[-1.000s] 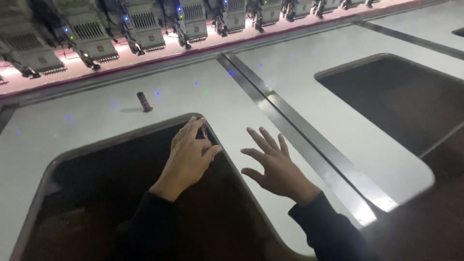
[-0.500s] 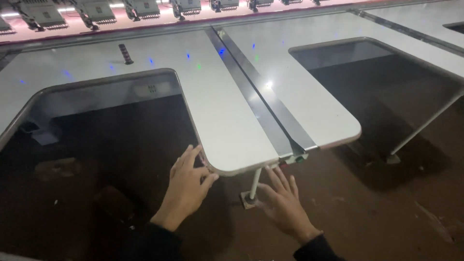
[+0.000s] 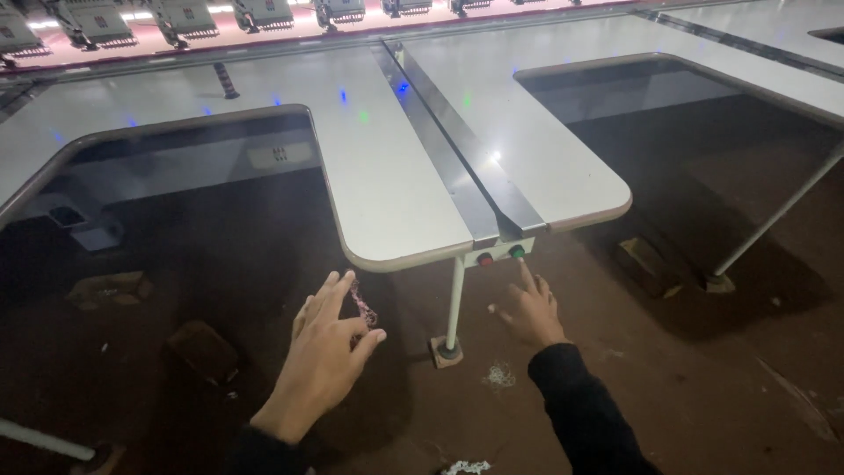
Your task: The person handles a pink spool of thread, unwinds it, and places it on a rack above a row of embroidery machines. They then move along the machines to thread the needles, pulling the thread through the mechanisms and adjusting the lace fabric below.
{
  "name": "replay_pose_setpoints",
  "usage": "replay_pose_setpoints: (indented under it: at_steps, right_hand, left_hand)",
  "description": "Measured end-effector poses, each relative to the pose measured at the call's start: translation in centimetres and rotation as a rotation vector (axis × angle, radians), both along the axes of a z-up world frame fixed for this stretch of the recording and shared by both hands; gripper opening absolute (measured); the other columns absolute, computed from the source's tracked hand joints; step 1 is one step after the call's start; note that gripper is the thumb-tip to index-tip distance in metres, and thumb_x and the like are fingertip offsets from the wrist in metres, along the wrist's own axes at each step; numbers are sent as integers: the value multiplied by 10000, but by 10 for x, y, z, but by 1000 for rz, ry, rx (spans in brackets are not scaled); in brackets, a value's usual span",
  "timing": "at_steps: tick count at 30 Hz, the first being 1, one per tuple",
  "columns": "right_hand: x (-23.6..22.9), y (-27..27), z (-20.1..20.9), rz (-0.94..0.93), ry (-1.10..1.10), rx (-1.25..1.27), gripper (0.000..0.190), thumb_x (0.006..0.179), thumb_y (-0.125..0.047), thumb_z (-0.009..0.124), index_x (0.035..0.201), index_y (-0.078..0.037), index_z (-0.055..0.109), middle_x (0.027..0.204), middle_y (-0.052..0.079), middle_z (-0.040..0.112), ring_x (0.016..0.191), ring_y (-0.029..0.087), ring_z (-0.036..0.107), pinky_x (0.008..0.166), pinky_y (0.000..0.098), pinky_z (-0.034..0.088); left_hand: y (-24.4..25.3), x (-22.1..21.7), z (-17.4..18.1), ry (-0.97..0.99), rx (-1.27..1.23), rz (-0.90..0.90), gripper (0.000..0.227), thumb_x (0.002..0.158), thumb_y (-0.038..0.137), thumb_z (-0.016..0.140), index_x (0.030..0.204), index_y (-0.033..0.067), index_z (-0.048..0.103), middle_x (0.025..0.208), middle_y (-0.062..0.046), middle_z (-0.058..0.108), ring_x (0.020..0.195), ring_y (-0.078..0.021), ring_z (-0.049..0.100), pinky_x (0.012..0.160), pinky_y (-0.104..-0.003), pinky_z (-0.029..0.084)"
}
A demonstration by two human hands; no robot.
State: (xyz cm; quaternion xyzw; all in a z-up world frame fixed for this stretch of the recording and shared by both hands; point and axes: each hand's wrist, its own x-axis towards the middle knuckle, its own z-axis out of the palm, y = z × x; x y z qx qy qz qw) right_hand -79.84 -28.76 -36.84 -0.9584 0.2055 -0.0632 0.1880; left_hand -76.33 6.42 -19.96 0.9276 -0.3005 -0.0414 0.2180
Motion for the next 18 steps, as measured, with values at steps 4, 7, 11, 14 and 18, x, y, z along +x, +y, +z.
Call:
replay_pose_setpoints:
  at_steps: [4,7,11,14,18]
  right_hand:
    - [16,-8,3,-26,102,29,522,937,-518,653,1254,-105,613,1774,-8,-27,1507,512,207,1077,686,423]
    - [23,-12,-1,-62,80,128,535,923,-510,651,1359,-201,622,1777,-29,4,1469,475,257,1198,526,331]
    - [31,-45,-30,-108,-29,78,571,880,-581,652,1311,-207,678,1738,14,221,1463,503,268,1201,570,263]
    - [27,-38,2,-30,53,-72,471,828,-479,635,1222,-225,669,1741,22,220,1374,314,483,1148,447,263]
    - [35,39,57,-83,4,-3,328,876,-412,616,1081,-158,646,1040,141,772,989,365,678,832,469,508]
  left_hand:
    - [13,3,3,0,6,32,476,949,395,650,615,75,764,1711,-111,201,1622,-275,80,1295,-507,65]
    - [27,20,-12,-86,-66,14,426,920,386,682,666,71,815,1681,-143,267,1605,-301,138,1276,-543,122]
    - [30,48,-9,18,-54,54,384,931,388,677,749,95,845,1701,-87,240,1622,-257,101,1299,-521,76]
    - [31,88,-23,-44,-137,28,382,901,395,703,693,100,827,1677,-98,305,1601,-272,167,1246,-513,171]
    - [59,140,-24,-11,-161,-46,324,906,369,710,800,86,828,1667,-156,293,1588,-341,157,1223,-536,185]
